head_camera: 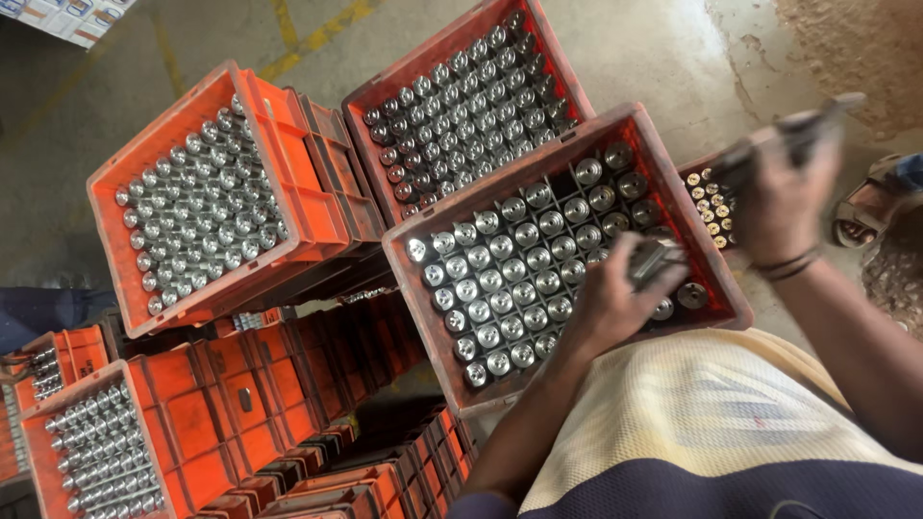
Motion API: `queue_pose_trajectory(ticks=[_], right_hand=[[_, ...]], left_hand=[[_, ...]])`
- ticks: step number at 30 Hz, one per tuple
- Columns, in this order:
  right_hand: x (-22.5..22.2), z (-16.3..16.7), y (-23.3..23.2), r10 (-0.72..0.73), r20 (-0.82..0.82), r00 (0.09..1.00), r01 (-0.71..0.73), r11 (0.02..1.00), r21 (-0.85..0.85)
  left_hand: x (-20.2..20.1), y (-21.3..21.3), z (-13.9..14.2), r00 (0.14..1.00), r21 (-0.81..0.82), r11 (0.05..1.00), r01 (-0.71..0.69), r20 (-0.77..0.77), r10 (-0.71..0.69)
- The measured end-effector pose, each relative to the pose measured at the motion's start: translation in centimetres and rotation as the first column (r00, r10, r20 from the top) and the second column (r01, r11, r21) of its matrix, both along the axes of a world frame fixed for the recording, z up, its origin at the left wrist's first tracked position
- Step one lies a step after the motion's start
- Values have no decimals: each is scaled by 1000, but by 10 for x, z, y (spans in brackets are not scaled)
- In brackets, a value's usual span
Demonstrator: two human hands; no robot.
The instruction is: The person repeatedly picks up small cylindrical metal parts from a red crate, briefly inspects them, and places them back into the crate. The person uses a metal rod to assist in handling the parts.
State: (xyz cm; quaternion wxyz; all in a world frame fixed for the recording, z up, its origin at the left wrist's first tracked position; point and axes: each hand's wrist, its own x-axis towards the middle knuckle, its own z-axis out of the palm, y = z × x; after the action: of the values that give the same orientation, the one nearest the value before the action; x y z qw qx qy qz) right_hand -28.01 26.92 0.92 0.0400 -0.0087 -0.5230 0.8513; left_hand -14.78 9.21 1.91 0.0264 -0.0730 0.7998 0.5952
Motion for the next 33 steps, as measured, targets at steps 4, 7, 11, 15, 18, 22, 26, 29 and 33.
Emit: queue_pose_trajectory(ticks=[4,7,11,15,18,22,26,29,33], right_hand=[[-31,-7,44,-79,125,989,108,962,-250],[-23,-26,50,6,40,999,2,983,-182],[2,-42,35,40,143,989,-20,990,-140],[12,-38,27,112,170,979,-90,987,-136],[13,-29,26,94,188,978,-65,986,-152],[18,-16,8,123,180,976,-106,990,-98],[35,-12,-27,180,83,980,-190,970,149],[48,-12,-40,204,52,978,-209,969,132],[43,-8,-36,269,22,963,-268,947,177]], left_hand=[[-20,-46,-16,953,-496,830,-256,15,303],[-35,-71,-41,945,-561,761,-326,-186,268],[-56,-92,-61,932,-742,620,-254,-16,362],[-70,-128,-48,934,-754,652,-79,173,313],[-53,-156,-24,965,-712,676,-193,-261,1],[-21,-112,-9,959,469,876,-111,-182,219],[0,-30,-16,955,-128,990,65,-278,-99],[0,5,-22,967,188,981,52,-254,-3],[0,14,-16,999,586,810,-22,-8,33]])
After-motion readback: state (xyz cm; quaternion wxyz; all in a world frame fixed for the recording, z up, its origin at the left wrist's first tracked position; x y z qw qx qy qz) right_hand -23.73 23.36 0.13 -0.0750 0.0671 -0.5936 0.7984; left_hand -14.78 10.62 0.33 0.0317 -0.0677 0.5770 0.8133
